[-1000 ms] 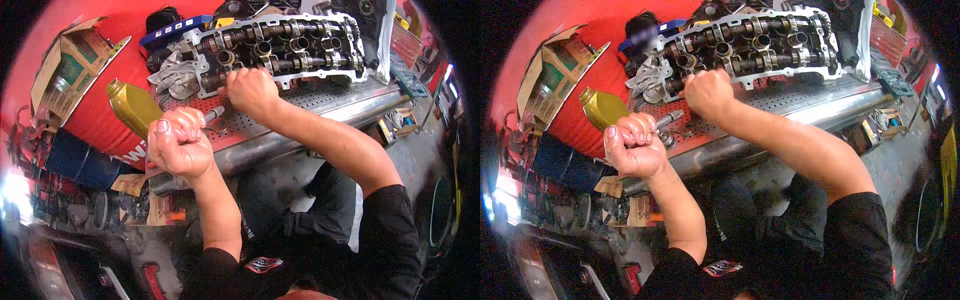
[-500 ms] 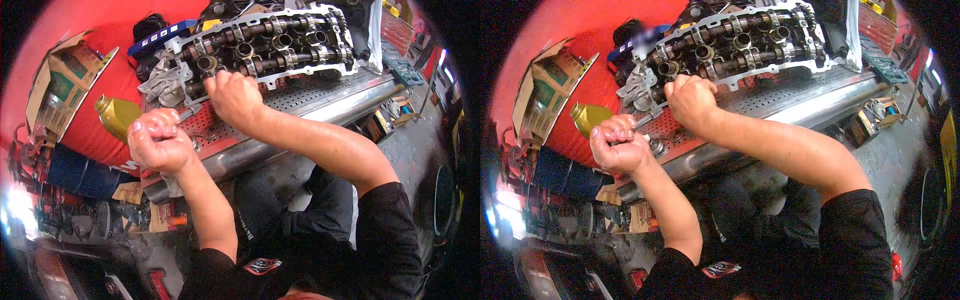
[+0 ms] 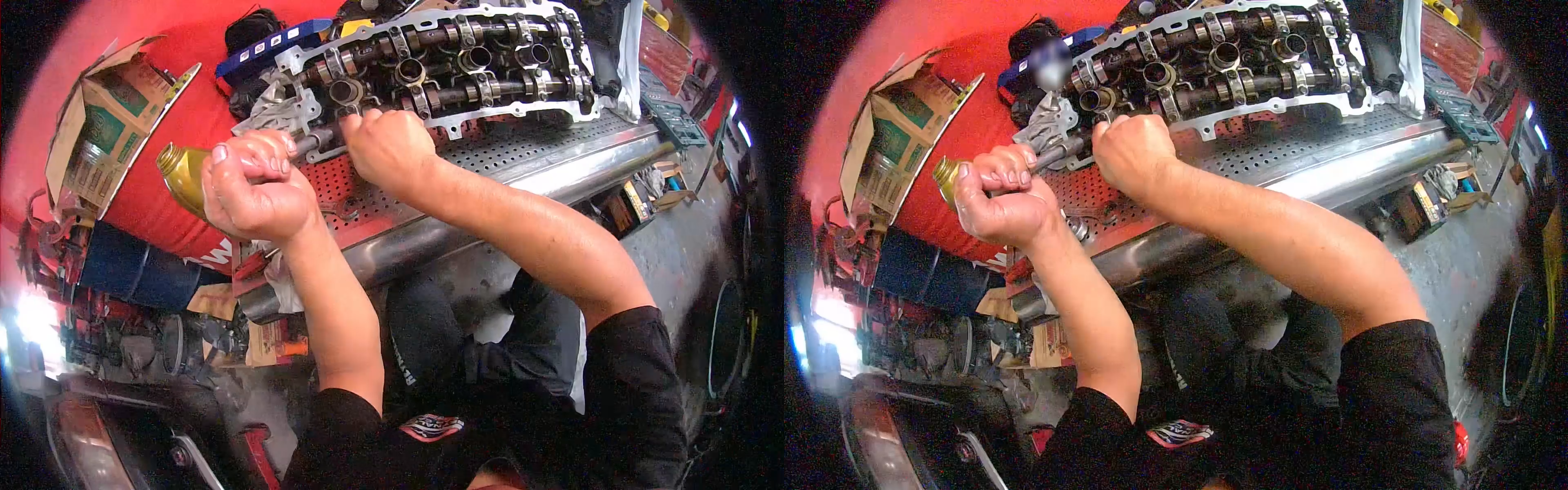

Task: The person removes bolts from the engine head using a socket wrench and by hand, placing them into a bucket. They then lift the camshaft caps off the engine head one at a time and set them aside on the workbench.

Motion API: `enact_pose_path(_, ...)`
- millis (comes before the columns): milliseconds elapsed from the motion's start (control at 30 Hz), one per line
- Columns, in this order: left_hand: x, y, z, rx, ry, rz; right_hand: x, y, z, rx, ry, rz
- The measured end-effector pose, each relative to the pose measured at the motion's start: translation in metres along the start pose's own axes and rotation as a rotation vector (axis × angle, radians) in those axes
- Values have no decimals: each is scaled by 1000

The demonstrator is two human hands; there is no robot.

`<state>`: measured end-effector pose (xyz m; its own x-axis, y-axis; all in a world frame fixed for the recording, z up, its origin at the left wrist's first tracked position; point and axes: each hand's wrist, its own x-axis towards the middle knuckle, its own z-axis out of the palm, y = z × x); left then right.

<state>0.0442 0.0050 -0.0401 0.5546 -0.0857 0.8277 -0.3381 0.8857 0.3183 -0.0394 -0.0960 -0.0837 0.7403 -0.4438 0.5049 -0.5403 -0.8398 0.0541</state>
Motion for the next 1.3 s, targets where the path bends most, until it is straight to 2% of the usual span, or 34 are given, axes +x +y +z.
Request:
enact_pose_path(100,-3,-1,2,7,20,-11,4,5,-12,94,-181,-35)
enact_pose_path(200,-3,0,-1,-17,23,-10,-7,0,-1,9,103,5)
enact_pose_path(300,-4,5,2,-11,19,-5,-9,-7,-1,-39,73,69)
enact_pose_path(400,-5,9,4,16,37,4,3,2,-20,50,-227,-32)
enact_pose_path(500,-7,13,5,21,23,-4,5,8,-14,96,-232,-92)
enact_pose_path(600,-13,14,-2,36,6,-10,-8,1,-3,31,140,63)
enact_pose_path(633,-15,12,-5,-64,1,14,-12,-1,-1,15,150,39)
enact_pose_path(733,-20,11,-9,-32,-2,11,-4,3,7,35,59,-51)
enact_pose_path(833,-21,13,-14,-17,-2,2,1,6,-8,101,-127,-63)
enact_pose_path(933,-21,19,-18,22,14,0,-2,7,2,127,-49,-43)
enact_pose_path(967,-21,22,-16,54,26,-6,-8,4,4,47,48,9)
enact_pose_path(1067,-21,26,-18,84,16,9,-13,-3,6,57,103,51)
enact_pose_path(1200,-22,20,-16,42,52,-115,-5,1,1,97,-144,-60)
enact_pose_path(1267,-25,17,-16,11,25,-127,-6,3,4,152,-84,-74)
enact_pose_path(1300,-28,18,-12,23,31,-123,-8,6,0,191,-118,-67)
